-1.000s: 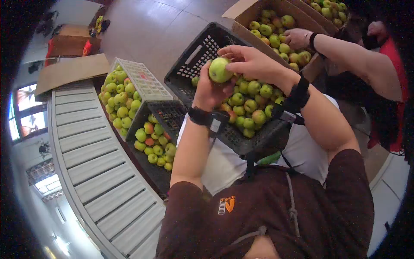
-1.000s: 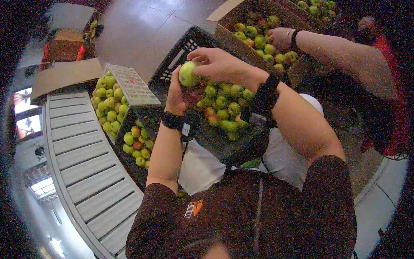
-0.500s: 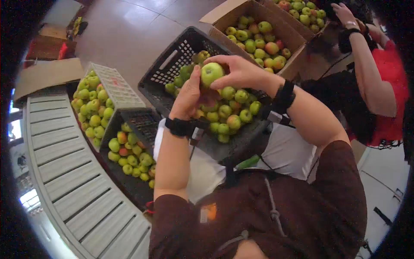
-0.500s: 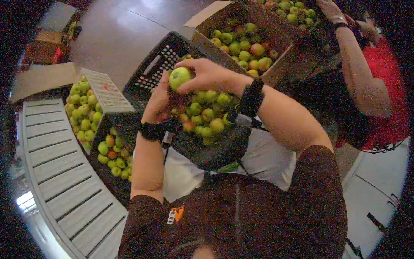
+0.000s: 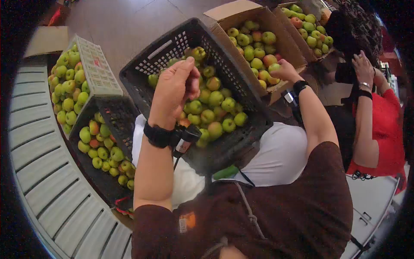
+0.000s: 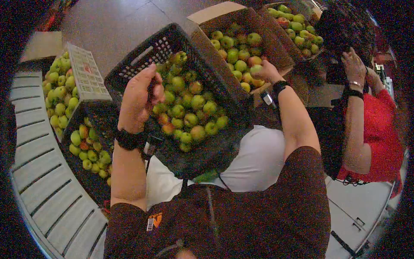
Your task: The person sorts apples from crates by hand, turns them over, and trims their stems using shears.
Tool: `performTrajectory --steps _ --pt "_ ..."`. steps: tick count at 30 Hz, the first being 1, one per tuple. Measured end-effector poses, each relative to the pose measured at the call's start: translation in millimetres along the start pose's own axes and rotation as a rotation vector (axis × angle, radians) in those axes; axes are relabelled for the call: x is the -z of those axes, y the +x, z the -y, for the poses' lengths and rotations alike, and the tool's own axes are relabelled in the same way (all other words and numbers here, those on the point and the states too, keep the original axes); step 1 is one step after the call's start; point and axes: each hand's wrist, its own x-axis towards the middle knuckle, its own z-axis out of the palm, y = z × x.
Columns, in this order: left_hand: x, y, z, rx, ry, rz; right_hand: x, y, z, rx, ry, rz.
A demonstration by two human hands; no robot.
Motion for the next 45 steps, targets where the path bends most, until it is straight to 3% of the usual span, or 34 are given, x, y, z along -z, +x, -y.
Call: performTrajectory --steps 1,7,13,18,21,23,25,27,28,30,33,35,37,39,40,42,45 --pt "-1.4 2.5 0.0 -0.006 -0.014 0.002 2.2 -10.6 11.7 -0.058 -0.093 0.092" --pt "0.4 14.1 -1.8 -0.073 -0.121 -0.030 -50.5 -5.9 -8.7 0.125 -0.354 0.226" --pt "4.4 11.6 -2.7 -0.108 -0.063 -0.053 -72.8 -1.9 -28.6 0.155 -0.197 0.089" --pt "5.2 12.4 -2.9 -0.160 -0.049 -0.048 -54.3 5.7 -16.8 0.212 -0.353 -0.064" --pt "11.7 10.3 -2.1 -0.174 -0.027 -0.010 -13.4 -5.3 36.5 0.246 -0.050 -0.247" --pt "11.6 12.9 1.3 -0.192 0.006 -0.002 14.9 -2.3 57.6 0.422 0.136 -0.385" --pt "14.2 14.5 5.9 -0.197 -0.004 0.002 64.6 -55.1 142.0 0.156 0.487 -0.280" --pt "15.6 16.4 10.6 -0.185 0.026 -0.012 94.1 -95.8 187.0 0.388 0.725 -0.271" --pt "18.0 19.5 14.0 -0.200 0.020 -0.006 104.9 -120.5 204.9 0.557 0.661 -0.294" --pt "23.1 23.8 21.0 -0.221 0.026 0.014 109.0 -182.0 243.1 0.652 0.648 -0.302" --pt "19.6 19.8 21.3 -0.172 0.101 -0.016 95.2 -231.0 275.2 0.605 0.737 -0.308" --pt "21.3 19.3 26.4 -0.137 0.169 -0.011 47.5 -198.3 254.8 0.720 0.698 -0.404" --pt "20.7 16.2 34.5 -0.074 0.211 -0.033 17.0 -182.6 245.8 0.555 0.536 -0.423" --pt "15.6 11.9 39.6 -0.054 0.446 -0.030 8.4 -176.4 255.5 0.732 0.704 -0.486" --pt "11.7 14.5 41.9 -0.065 0.551 -0.035 10.2 -178.0 257.0 0.727 0.637 -0.519" --pt "15.1 24.2 66.1 -0.086 0.663 0.116 5.7 -179.5 256.5 0.772 0.444 -0.685" --pt "12.3 42.0 118.9 -0.073 0.982 0.261 19.4 -199.4 253.9 0.828 0.254 -0.618"
